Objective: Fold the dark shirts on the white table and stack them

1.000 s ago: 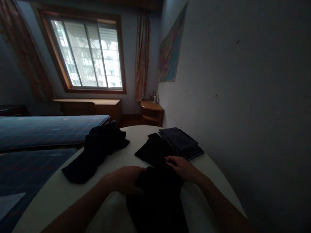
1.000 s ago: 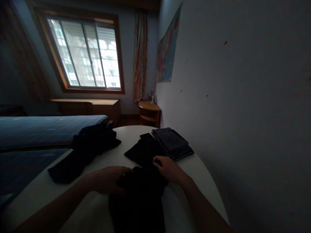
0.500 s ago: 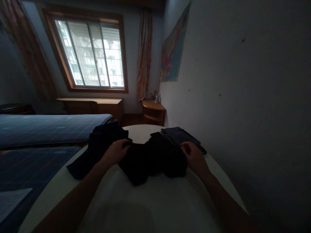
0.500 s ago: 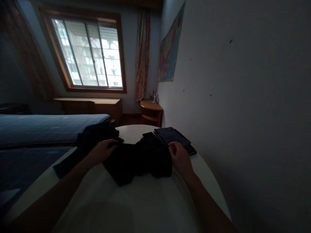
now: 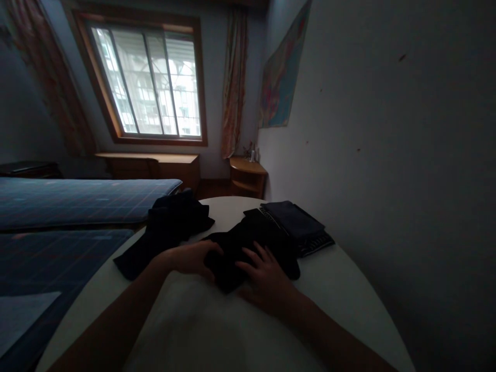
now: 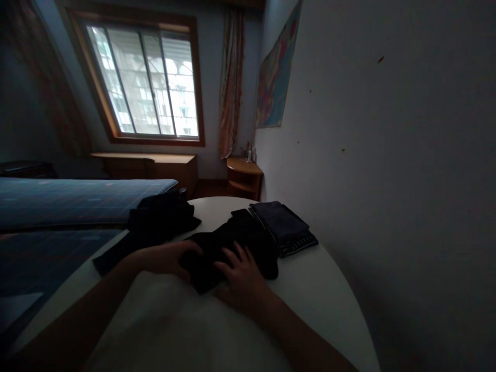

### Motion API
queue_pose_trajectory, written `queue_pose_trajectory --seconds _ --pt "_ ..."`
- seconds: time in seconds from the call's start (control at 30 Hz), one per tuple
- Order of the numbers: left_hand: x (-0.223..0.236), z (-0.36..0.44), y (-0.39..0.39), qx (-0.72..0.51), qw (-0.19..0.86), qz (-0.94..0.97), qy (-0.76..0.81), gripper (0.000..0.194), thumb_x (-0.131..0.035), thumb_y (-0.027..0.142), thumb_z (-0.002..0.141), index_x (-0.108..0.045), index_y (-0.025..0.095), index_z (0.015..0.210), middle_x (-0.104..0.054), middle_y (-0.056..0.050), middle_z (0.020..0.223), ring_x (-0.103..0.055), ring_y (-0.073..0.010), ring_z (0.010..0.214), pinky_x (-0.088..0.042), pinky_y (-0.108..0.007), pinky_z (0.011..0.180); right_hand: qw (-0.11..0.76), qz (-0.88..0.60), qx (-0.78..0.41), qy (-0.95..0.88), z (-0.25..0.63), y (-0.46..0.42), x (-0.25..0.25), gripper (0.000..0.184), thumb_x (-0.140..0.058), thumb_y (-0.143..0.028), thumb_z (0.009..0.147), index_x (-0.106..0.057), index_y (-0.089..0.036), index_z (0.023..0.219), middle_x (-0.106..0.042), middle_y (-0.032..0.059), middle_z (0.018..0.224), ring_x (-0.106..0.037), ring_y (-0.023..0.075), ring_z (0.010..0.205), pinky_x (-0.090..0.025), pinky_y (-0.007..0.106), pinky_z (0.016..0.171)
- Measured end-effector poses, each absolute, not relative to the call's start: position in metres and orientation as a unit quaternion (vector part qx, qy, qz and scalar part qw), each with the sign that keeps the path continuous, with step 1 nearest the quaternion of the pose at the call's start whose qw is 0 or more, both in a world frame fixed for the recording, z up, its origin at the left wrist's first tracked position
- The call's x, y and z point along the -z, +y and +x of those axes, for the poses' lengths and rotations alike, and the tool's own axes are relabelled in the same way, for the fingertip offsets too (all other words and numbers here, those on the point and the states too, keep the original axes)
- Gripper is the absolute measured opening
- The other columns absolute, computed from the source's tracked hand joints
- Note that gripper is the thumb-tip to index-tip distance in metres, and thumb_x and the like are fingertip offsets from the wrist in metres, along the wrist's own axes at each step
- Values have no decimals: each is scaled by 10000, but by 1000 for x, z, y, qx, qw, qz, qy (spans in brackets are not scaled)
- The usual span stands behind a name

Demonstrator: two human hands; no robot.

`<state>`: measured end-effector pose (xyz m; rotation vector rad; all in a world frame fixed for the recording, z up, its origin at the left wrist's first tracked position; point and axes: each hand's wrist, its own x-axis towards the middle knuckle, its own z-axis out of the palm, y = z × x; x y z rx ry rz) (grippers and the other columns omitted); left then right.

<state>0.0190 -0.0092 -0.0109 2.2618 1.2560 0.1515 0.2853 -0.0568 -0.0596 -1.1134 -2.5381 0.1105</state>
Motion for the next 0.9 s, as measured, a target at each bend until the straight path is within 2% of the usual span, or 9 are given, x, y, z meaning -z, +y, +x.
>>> queue_pose_trajectory --seconds 0.07,0.13,0.23,0.3,0.37,0.5,0.63,0.77,0.9 --pt "17 26 -14 -13 254 851 459 758 -832 369 538 -603 251 1250 -567 -82 1319 -542 -303 1195 -425 -391 1023 187 -411 -38 -891 288 -49 65 487 -699 -478 797 -645 -272 1235 -489 96 1456 -220 398 1445 -193 627 1147" --pt "22 33 -16 1 211 864 457 764 -845 345 514 -622 235 1237 -543 -104 1335 -510 -325 1225 -409 -409 1039 200 -420 -39 -884 288 -44 67 316 -664 -416 844 -703 -249 1108 -543 90 1399 -271 387 1426 -224 606 1143" --pt "23 36 -12 -1 169 884 436 449 -734 271 647 -684 214 1090 -613 -91 1207 -574 -281 1117 -441 -371 976 243 -434 -59 -866 283 -41 68 203 -595 -343 905 -720 -218 1005 -607 87 1322 -338 362 1393 -252 581 1136" --pt "19 30 -6 2 185 887 424 285 -619 223 731 -687 200 1007 -666 -65 1066 -628 -226 969 -472 -318 873 281 -437 -93 -850 280 -41 67 203 -560 -325 928 -704 -207 1009 -650 89 1251 -381 331 1369 -285 535 1128" --pt "13 20 0 6 213 878 429 284 -561 208 758 -663 192 1022 -685 -44 981 -639 -197 871 -479 -289 784 321 -452 -137 -821 280 -40 63 228 -512 -335 950 -676 -196 1026 -672 106 1186 -469 299 1301 -359 461 1079" --pt "0 2 6 3 239 869 434 308 -539 192 751 -645 180 1039 -688 -33 950 -635 -195 851 -466 -298 778 352 -522 -231 -742 286 -37 53 338 -388 -447 985 -601 -193 1046 -695 109 978 -662 256 931 -462 362 827" --pt "-14 -3 5 -12 350 826 441 221 -544 306 820 -662 167 946 -677 -16 847 -622 -190 800 -469 -289 732 383 -519 -279 -712 294 -35 45 373 -364 -518 973 -564 -204 996 -672 60 885 -644 223 843 -436 313 751" --pt "-29 0 -1 -103 454 745 478 419 -586 546 832 -681 174 998 -701 -33 922 -634 -207 847 -491 -292 717 435 -495 -307 -687 301 -35 34 378 -414 -547 940 -561 -199 917 -640 32 854 -602 196 804 -434 287 719" --pt "-43 6 -9 -127 501 748 416 510 -793 439 693 -657 215 1131 -713 -27 1080 -650 -229 976 -516 -327 836 475 -477 -325 -664 309 -33 18 379 -449 -555 921 -577 -198 922 -627 11 805 -580 184 752 -430 275 665"
